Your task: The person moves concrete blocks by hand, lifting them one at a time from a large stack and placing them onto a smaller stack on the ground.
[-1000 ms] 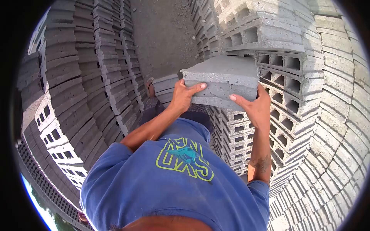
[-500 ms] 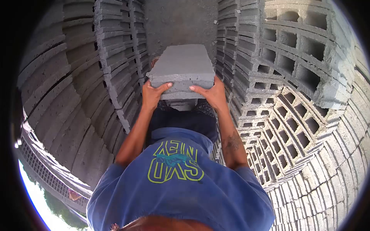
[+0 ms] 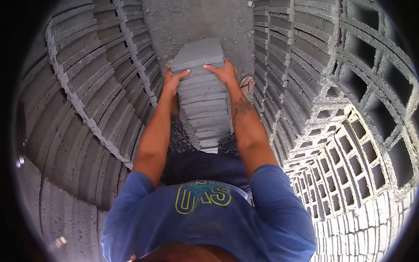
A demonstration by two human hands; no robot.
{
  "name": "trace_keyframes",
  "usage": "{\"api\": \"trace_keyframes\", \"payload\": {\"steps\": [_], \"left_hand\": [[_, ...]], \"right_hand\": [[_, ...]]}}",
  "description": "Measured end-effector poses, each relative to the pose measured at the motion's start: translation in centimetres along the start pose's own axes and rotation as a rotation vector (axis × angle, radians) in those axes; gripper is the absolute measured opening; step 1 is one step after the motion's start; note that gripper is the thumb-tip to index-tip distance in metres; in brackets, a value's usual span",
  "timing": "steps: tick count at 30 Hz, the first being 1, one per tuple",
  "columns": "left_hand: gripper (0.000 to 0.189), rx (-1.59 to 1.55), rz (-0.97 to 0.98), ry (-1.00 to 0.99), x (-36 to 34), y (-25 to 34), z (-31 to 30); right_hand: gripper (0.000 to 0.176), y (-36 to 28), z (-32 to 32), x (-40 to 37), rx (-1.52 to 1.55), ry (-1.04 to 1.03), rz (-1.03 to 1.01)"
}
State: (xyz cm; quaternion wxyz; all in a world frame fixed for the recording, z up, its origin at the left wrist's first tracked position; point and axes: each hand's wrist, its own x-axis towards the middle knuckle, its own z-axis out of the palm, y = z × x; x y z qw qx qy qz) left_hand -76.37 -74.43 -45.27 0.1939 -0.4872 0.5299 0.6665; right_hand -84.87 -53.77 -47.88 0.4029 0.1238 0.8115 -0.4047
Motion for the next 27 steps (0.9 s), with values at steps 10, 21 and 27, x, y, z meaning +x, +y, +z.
{"api": "trace_keyframes", "payload": {"steps": [10, 21, 27], "left_hand": [[0.072, 0.007, 0.111, 0.122, -0.3, -2.0, 0.4], [0.062, 0.718, 0.305, 0.139, -5.3, -5.0, -2.5], [0.058, 1.253, 0.505, -0.214, -16.1, 1.1, -3.1]], "right_hand": [[0.101, 1.0, 0.2, 0.8, 0.003, -0.040, 0.039], [0.109, 0.9, -3.3, -7.1, -0.045, 0.021, -0.033], [0.069, 5.8, -14.5, -22.2, 0.189, -0.036, 0.146]]}}
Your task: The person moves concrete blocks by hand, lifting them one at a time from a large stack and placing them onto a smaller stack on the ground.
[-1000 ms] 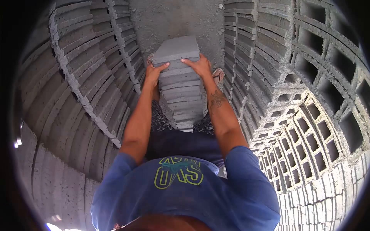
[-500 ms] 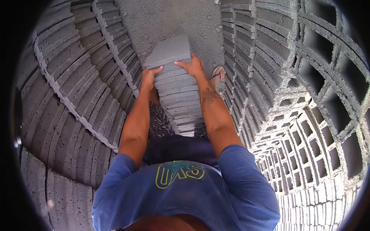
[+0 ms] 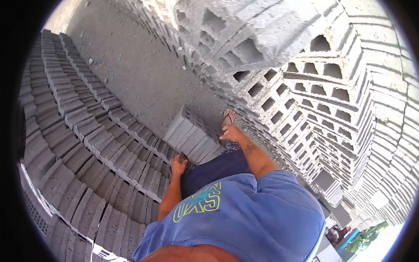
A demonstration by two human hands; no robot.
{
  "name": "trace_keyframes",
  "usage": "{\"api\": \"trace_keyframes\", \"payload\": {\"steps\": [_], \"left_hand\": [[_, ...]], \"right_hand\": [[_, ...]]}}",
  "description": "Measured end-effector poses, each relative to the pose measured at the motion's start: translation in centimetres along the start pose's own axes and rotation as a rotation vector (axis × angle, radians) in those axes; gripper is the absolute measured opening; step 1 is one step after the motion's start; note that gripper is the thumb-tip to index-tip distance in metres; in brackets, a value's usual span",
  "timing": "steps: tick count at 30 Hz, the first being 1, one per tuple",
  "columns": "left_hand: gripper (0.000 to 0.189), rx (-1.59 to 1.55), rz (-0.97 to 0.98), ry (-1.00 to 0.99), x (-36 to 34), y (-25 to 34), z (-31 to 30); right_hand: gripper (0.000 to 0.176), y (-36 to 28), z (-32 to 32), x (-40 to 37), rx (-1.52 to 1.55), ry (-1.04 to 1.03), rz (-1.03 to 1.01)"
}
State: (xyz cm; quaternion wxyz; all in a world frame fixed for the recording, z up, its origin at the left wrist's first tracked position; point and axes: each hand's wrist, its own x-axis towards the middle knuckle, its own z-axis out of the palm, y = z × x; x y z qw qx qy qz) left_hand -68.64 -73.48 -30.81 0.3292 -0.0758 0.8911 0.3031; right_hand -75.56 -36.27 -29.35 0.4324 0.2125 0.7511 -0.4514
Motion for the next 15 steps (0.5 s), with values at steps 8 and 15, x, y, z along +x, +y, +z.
{"api": "trace_keyframes", "payload": {"steps": [8, 15], "left_hand": [[0.036, -0.252, 0.141, 0.348, 4.3, 17.6, -14.2], [0.027, -0.403, 1.055, 0.552, 2.2, 52.1, -24.6]], "right_hand": [[0.053, 6.7, -8.4, -5.9, -0.063, 0.249, -0.339], [0.054, 3.7, -11.9, -9.8, 0.130, 0.503, -0.239]]}}
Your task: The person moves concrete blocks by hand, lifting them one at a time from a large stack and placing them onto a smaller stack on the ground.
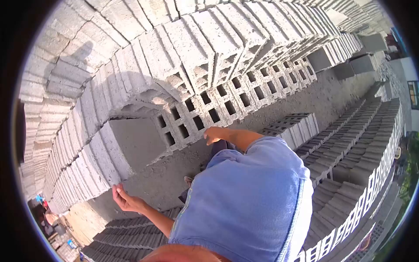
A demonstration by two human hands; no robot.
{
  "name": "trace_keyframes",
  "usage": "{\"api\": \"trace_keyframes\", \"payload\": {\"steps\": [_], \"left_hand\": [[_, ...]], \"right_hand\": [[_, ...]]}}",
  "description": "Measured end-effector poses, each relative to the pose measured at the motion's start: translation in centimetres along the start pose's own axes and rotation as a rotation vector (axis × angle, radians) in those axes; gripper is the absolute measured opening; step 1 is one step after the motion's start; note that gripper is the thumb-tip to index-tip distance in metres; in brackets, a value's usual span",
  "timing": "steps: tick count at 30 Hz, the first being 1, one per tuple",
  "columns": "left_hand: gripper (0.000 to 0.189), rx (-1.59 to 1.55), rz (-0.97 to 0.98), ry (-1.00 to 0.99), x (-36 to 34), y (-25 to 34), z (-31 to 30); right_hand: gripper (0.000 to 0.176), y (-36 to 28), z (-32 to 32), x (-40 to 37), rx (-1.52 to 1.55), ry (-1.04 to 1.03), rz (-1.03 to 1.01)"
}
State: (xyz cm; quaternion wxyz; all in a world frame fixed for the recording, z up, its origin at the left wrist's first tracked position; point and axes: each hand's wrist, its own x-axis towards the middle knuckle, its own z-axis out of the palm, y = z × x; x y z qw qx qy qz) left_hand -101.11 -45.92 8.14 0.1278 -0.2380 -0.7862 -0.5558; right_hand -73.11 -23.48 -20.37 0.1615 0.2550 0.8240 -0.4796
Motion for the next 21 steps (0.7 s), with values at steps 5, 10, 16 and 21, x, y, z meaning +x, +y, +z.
{"api": "trace_keyframes", "payload": {"steps": [5, 10, 16, 21], "left_hand": [[0.039, 0.196, 0.681, -0.726, 13.6, 2.7, 7.5], [0.053, 0.307, 1.128, -0.983, 18.1, -0.5, 10.5], [0.061, 0.242, 1.149, -1.088, 19.0, -1.6, 11.9], [0.060, 0.275, 1.220, -1.039, 18.9, -2.0, 12.1]], "right_hand": [[0.054, -6.3, 1.3, 0.4, 0.198, 0.295, 0.037], [0.053, -13.8, 7.0, 1.0, 0.362, 0.681, 0.169], [0.053, -30.5, 13.9, -0.5, 0.744, 0.958, 0.347], [0.054, -36.2, 20.2, 1.2, 0.792, 1.036, 0.345]]}}
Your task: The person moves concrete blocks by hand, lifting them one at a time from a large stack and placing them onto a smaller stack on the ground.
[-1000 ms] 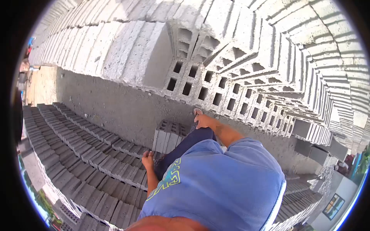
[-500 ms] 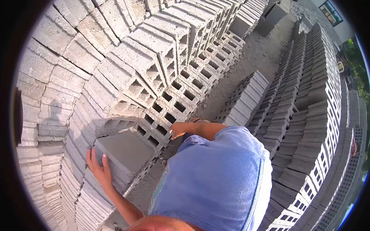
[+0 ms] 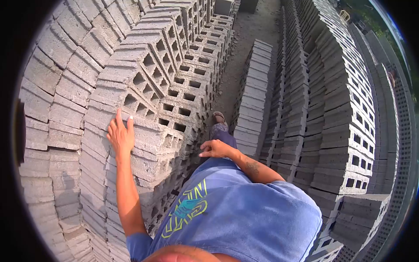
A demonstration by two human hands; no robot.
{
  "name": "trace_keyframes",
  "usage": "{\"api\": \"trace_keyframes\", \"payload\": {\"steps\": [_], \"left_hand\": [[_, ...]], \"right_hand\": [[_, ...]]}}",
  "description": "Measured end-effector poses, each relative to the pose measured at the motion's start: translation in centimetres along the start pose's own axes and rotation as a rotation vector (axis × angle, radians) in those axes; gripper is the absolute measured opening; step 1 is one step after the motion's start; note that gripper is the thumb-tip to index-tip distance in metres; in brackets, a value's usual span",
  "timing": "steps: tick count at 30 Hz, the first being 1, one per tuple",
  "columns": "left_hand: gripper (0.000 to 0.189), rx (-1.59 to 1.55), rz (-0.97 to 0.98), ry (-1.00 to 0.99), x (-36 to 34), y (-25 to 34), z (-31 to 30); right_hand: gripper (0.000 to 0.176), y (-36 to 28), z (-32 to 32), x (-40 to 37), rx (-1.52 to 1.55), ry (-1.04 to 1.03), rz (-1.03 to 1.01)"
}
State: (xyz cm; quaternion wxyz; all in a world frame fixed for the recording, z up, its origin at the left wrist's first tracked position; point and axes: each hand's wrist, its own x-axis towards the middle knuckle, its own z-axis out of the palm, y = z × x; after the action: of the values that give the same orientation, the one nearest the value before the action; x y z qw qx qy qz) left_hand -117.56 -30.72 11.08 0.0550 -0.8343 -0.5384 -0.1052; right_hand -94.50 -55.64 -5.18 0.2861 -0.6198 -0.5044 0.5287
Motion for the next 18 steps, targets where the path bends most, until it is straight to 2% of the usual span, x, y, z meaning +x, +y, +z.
{"api": "trace_keyframes", "payload": {"steps": [2, 4, 6, 8, 9, 10, 11, 12, 15, 17, 18], "left_hand": [[0.060, 0.011, -0.047, -0.056, -0.3, 0.0, 0.0], [0.061, 0.006, -0.041, -0.063, 0.0, -0.3, 0.4], [0.062, 0.006, -0.021, -0.055, 0.2, -0.9, 0.9], [0.069, -0.027, -0.034, -0.153, 1.0, -1.2, 0.1], [0.069, 0.014, -0.018, -0.197, 1.1, -1.6, -0.6], [0.075, -0.096, -0.054, -0.247, 1.8, -1.7, -1.2], [0.081, -0.213, -0.087, -0.286, 2.6, -1.7, -1.5], [0.081, -0.193, -0.060, -0.304, 3.2, -2.2, -1.3], [0.097, -0.254, -0.082, -0.330, 3.8, -2.8, -1.4], [0.097, -0.238, -0.066, -0.353, 5.0, -4.8, 0.4], [0.098, -0.241, -0.078, -0.365, 5.0, -4.5, 0.3]], "right_hand": [[0.053, -0.2, 1.6, -1.2, 0.019, 0.061, -0.017], [0.052, -2.4, 3.1, -1.9, 0.207, 0.127, -0.062], [0.050, -4.9, 4.0, -2.2, 0.352, 0.118, -0.103], [0.052, -6.3, 4.8, -1.7, 0.458, 0.103, -0.140], [0.056, -7.4, 4.8, -1.5, 0.424, 0.161, -0.161], [0.061, -8.2, 5.0, -0.8, 0.424, 0.237, -0.168], [0.065, -9.3, 4.6, -0.3, 0.454, 0.257, -0.154], [0.068, -10.2, 4.2, 0.3, 0.407, 0.271, -0.098], [0.075, -12.8, 4.0, 1.0, 0.429, 0.317, -0.188], [0.079, -13.2, 4.9, 2.4, 0.418, 0.335, -0.227], [0.085, -14.0, 4.9, 2.6, 0.399, 0.367, -0.183]]}}
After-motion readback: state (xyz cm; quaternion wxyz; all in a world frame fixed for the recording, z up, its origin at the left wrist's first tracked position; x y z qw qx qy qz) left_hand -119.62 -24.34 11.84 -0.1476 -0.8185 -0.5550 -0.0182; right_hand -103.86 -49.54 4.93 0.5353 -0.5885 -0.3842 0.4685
